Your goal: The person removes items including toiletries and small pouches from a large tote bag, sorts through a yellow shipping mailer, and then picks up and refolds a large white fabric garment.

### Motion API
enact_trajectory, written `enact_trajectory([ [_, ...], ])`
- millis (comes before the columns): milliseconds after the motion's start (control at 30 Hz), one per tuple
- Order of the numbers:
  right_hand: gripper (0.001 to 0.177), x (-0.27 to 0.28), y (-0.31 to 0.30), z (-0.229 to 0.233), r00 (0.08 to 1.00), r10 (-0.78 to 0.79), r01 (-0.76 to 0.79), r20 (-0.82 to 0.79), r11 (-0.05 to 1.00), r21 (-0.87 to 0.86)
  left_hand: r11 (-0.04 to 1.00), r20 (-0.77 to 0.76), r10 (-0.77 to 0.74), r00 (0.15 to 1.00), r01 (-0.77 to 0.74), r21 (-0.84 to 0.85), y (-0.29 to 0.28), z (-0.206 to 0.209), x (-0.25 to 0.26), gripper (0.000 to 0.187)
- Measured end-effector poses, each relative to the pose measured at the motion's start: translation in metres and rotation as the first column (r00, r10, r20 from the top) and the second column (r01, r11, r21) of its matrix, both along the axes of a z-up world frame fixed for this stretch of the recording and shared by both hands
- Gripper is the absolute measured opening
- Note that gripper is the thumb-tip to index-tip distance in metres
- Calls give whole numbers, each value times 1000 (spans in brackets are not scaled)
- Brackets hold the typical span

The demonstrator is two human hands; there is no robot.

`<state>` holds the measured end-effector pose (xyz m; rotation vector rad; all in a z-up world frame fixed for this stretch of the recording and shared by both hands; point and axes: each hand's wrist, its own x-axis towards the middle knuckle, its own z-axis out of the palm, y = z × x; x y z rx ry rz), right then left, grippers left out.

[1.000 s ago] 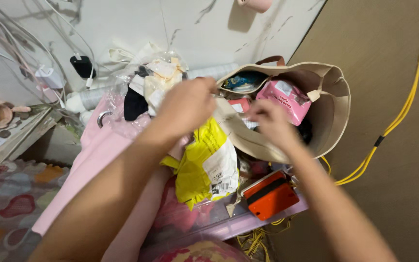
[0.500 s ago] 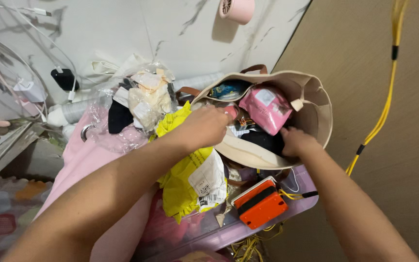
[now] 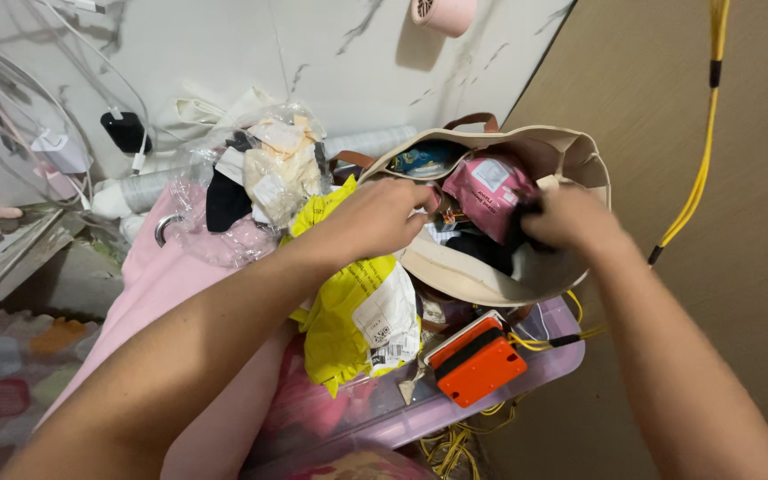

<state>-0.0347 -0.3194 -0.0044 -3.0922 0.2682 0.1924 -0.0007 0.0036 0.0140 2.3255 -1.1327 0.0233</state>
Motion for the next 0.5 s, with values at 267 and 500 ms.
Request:
enact_trajectory([
  [267, 35, -7, 121, 44, 937, -15, -310, 348, 423, 851, 796, -146, -197, 969, 71, -601, 11, 24, -14, 64],
  [500, 55, 1, 228, 12, 770, 138, -637, 623, 224, 737, 671, -83, 322, 943, -290, -682, 126, 10, 20, 38],
])
